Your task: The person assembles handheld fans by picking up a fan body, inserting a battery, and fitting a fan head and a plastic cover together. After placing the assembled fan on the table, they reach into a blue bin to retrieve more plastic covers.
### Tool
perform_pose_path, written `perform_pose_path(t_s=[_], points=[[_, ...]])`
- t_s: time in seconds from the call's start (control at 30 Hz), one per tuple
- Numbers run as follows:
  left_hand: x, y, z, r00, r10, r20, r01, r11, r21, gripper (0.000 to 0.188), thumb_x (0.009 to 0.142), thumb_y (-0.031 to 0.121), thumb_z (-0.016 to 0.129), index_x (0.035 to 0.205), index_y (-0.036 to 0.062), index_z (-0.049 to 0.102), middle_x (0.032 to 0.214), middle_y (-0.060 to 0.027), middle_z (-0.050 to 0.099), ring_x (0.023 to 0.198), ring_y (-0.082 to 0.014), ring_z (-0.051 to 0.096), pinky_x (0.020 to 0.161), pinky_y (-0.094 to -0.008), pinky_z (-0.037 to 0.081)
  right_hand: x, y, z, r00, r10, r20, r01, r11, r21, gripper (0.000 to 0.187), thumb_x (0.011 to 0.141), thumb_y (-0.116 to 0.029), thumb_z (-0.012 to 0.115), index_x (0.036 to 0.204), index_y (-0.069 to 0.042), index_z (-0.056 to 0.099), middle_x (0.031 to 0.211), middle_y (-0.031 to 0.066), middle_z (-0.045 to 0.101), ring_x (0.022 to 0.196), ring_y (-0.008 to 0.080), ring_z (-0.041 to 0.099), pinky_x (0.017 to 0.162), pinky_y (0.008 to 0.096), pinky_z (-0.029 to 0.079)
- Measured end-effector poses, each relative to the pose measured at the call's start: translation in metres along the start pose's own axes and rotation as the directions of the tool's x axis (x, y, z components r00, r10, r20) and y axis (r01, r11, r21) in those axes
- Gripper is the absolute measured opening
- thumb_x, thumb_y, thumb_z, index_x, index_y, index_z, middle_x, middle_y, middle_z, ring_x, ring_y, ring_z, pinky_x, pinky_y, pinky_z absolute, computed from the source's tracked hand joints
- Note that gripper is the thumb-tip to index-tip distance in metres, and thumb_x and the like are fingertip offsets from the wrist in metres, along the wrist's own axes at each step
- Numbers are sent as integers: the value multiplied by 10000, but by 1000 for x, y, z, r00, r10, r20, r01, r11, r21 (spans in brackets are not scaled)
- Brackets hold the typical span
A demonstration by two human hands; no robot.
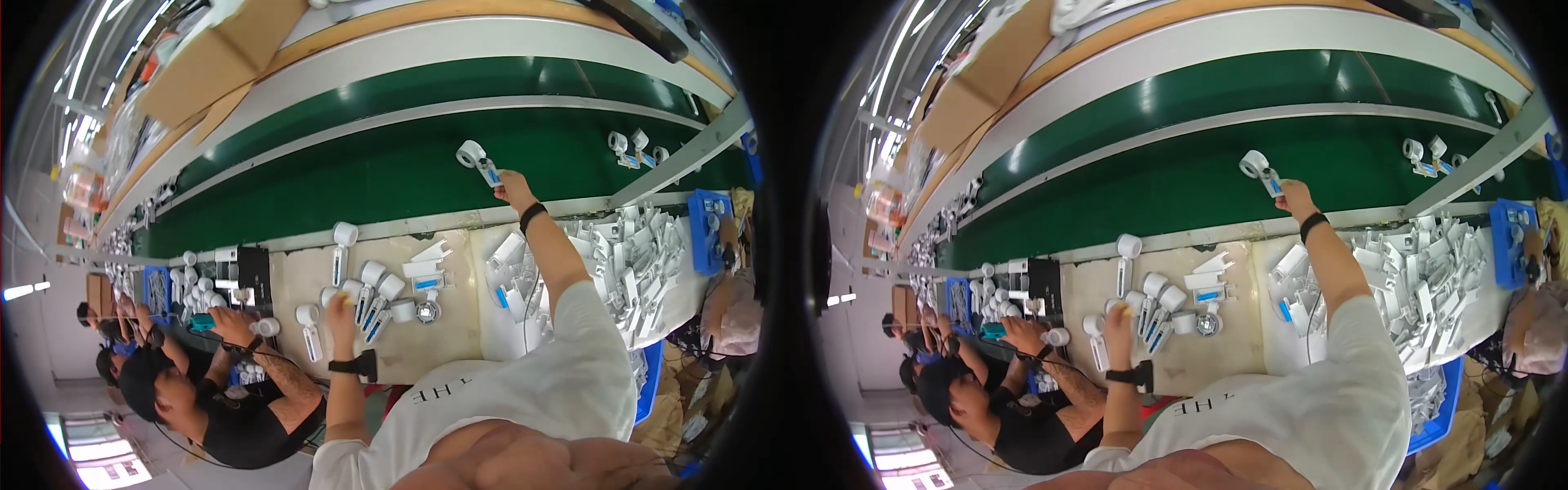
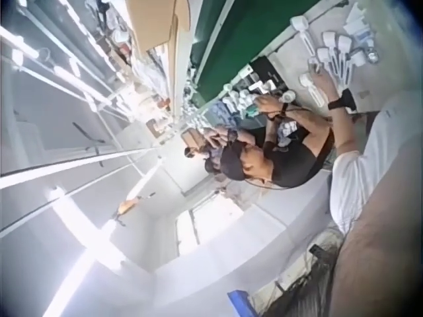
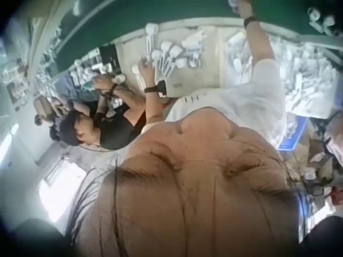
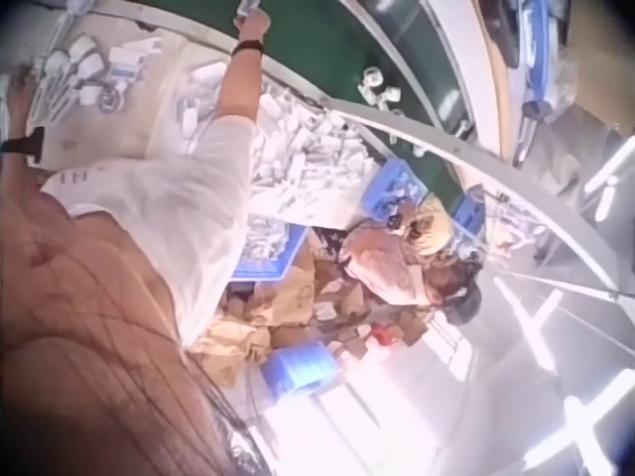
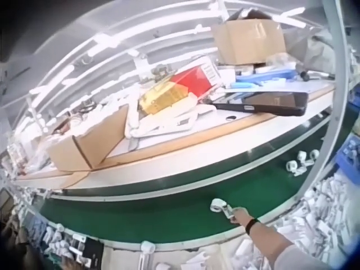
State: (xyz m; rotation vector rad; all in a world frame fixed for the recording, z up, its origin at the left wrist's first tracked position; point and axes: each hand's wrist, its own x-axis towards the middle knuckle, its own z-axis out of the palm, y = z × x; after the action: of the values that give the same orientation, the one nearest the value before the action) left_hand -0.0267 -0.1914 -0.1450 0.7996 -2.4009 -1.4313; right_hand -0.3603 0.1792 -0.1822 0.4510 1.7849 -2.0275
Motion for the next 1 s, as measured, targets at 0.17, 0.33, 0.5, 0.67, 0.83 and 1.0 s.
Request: perform_pose_path(t_s=[0.17, 0.33, 0.5, 0.67, 0.83, 1.0], points=[[-42, 79, 105, 733, -89, 674, 563, 635, -529, 466, 904, 386, 384, 1087, -33, 474, 1087, -162, 558, 957, -229, 563, 805, -326, 453, -146, -1, 39, 986, -51, 159, 26, 988, 153, 317, 836, -149, 483, 1117, -5, 457, 875, 64, 561, 696, 127, 562, 598, 248, 504], [-67, 133, 134, 577, -85, 812, 766, 400, -503, 468, 907, 400, 349, 1123, -4, 448, 1094, -122, 546, 974, -217, 546, 828, -334, 437, -266, 61, 36, 957, -186, 221, 181, 983, 42, 359, 808, -77, 500, 1141, -18, 377, 864, 90, 559, 667, 124, 555, 577, 243, 494], [-117, 145, 126, 746, 77, 662, 475, 636, -608, 319, 886, 296, 414, 1059, 34, 468, 945, -95, 592, 829, -190, 590, 706, -278, 490, -352, 69, 34, 905, -322, 278, 400, 868, -295, 312, 809, -86, 564, 1091, -36, 441, 790, 65, 557, 637, 115, 547, 537, 229, 450], [-123, 177, 68, 651, 55, 757, 609, 557, -564, 252, 863, 179, 405, 1045, 15, 461, 842, -134, 582, 600, -216, 599, 516, -296, 496, -375, 31, 6, 574, -728, 375, 755, 293, -586, 715, 586, -139, 759, 1198, -39, 405, 1239, 142, 372, 1175, 250, 348, 945, 401, 323], [-139, 196, 44, 424, 214, 880, 693, 548, -468, 262, 858, 197, 413, 1018, -3, 471, 839, -144, 584, 609, -227, 603, 536, -312, 509, -379, 37, 13, 698, -396, 597, 636, 725, -263, 830, 614, -70, 732, 1304, -61, 271, 1297, 116, 325, 1228, 251, 310, 990, 371, 296], [-134, 187, 33, 381, 134, 915, 837, 369, -403, 292, 863, 204, 410, 1055, -10, 459, 872, -169, 587, 758, -293, 621, 648, -356, 525, -378, 54, 20, 744, -350, 569, 402, 915, 38, 779, 627, -20, 709, 1285, -80, 296, 1267, 76, 344, 1152, 219, 399, 962, 355, 325]])
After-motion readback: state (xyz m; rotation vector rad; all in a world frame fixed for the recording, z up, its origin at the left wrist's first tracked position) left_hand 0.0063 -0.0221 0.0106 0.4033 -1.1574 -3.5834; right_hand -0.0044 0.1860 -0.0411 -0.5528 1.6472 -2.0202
